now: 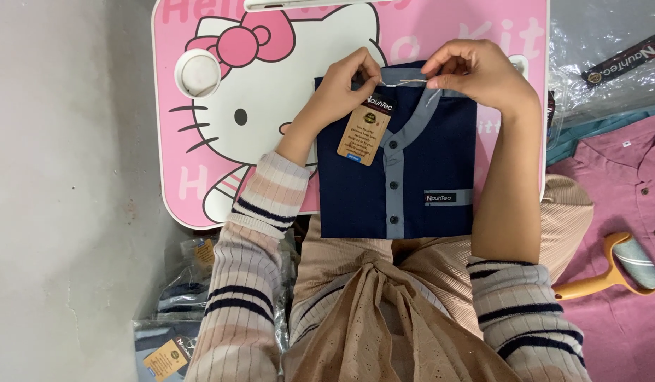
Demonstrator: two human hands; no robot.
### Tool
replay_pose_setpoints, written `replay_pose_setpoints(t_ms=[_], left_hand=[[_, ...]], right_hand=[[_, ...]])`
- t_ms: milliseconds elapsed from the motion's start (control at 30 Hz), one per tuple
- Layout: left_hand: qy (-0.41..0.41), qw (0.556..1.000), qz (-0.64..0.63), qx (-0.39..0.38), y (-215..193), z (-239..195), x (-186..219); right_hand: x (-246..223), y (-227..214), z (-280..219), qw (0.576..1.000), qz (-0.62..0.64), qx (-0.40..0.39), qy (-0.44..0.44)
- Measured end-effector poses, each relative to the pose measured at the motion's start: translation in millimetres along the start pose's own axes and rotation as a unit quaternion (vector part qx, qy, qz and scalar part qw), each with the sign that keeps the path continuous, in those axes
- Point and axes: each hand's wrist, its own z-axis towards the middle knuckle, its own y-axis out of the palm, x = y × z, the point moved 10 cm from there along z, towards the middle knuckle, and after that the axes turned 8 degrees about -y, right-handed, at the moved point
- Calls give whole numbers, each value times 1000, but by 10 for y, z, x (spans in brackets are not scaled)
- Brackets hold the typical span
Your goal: The person attaches a tag to a folded blue shirt using a string and needle, then places the shirt into a clear plastic bag and seals it. The person is sitting on the floor with a Hello Kitty tray on their lap.
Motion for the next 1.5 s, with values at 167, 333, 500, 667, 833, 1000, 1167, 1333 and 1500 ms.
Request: replay_pose_setpoints(t_ms=[167,333,500,667,833,1000,1167,1333,1500], left_hand=[[-1,1000,9,18,-33,10,-46],[14,1000,-11,18,-39,1,18],[16,999,-12,29,-47,-4,28],[8,998,8,57,-66,-3,-7],[28,996,19,81,-62,-21,30],[27,996,21,82,-51,-8,-14],[-35,995,34,88,-5,89,-194],[-31,990,-12,138,-49,-12,-141],[-29,988,-59,140,-65,-30,-178]], right_hand=[[75,-81,-51,1000,19,9,9],[156,-104,-121,997,-33,-12,74],[276,-143,-167,994,-28,-23,103],[348,-268,-223,999,14,-4,46],[360,-544,-343,996,-17,70,49],[662,-841,-446,978,-107,172,53],[462,-614,-160,957,-98,259,-89],[-124,241,59,926,-124,335,-123],[-267,407,-48,950,-108,277,-97]])
